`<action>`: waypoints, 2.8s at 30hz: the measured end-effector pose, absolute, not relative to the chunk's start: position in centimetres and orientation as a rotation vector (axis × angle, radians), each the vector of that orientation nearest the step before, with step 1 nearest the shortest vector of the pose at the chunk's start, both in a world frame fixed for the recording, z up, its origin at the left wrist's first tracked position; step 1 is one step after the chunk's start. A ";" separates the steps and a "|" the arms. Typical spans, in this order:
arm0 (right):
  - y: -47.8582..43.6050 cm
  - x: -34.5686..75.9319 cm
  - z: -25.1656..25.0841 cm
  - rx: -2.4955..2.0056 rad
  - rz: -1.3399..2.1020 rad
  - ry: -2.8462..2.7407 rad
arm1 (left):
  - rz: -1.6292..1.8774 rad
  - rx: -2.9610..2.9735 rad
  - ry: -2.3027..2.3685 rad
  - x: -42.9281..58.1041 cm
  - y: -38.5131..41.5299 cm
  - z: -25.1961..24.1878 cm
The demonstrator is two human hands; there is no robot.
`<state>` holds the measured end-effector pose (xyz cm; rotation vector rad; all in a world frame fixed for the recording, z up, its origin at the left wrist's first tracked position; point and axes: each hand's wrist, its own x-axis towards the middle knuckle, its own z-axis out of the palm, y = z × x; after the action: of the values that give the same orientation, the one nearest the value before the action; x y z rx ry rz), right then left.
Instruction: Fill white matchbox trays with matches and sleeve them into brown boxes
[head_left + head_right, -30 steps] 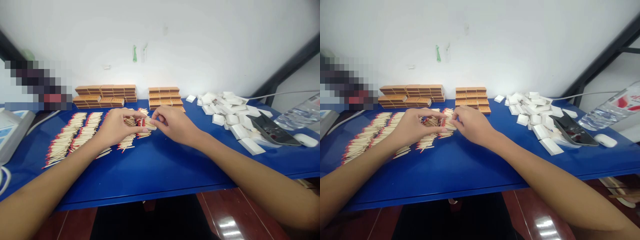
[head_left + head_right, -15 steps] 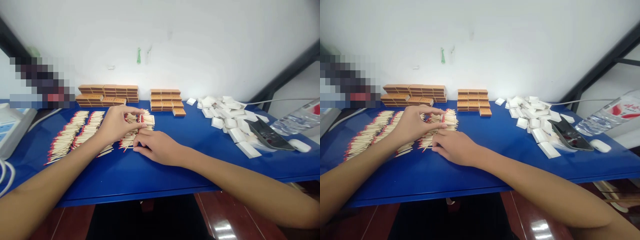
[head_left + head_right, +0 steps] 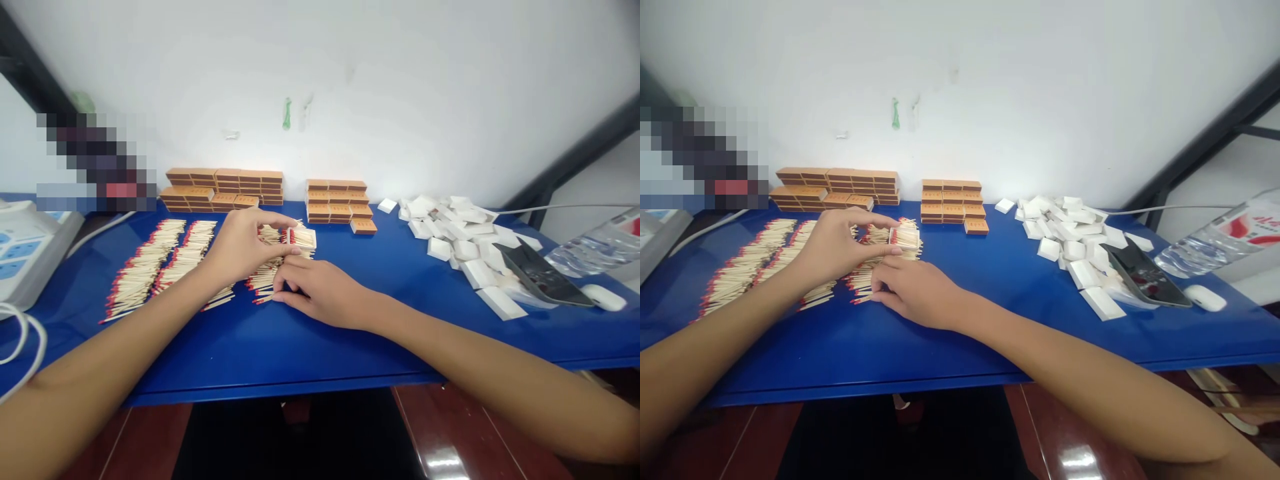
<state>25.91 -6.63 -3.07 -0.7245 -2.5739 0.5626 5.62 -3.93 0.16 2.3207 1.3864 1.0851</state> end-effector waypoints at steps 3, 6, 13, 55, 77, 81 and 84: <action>-6.7 26.1 -2.7 -0.750 0.583 -2.572 | 1.086 2.334 1.366 5.5 -3.8 0.1; -7.1 26.3 -2.3 -0.763 0.578 -2.564 | 1.076 2.348 1.373 5.4 -3.7 0.1; -8.0 26.3 -2.3 -0.791 0.574 -2.624 | 1.059 2.342 1.385 5.5 -3.7 -0.1; -3.4 30.0 -0.7 -1.088 0.027 -2.318 | 1.120 2.294 1.239 6.2 -4.3 -0.1; -4.2 29.6 -1.0 -0.697 0.383 -2.440 | 1.151 2.229 1.414 5.6 -3.6 0.2; -4.8 29.2 -1.5 -0.687 0.567 -2.610 | 1.147 2.245 1.431 5.4 -3.5 0.0; -4.9 29.1 -1.5 -0.754 0.602 -2.631 | 1.129 2.251 1.435 5.5 -3.5 0.0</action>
<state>29.06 -4.95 -1.49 -0.7537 -2.6315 0.6019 5.48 -3.52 0.01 2.2511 1.4348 1.1293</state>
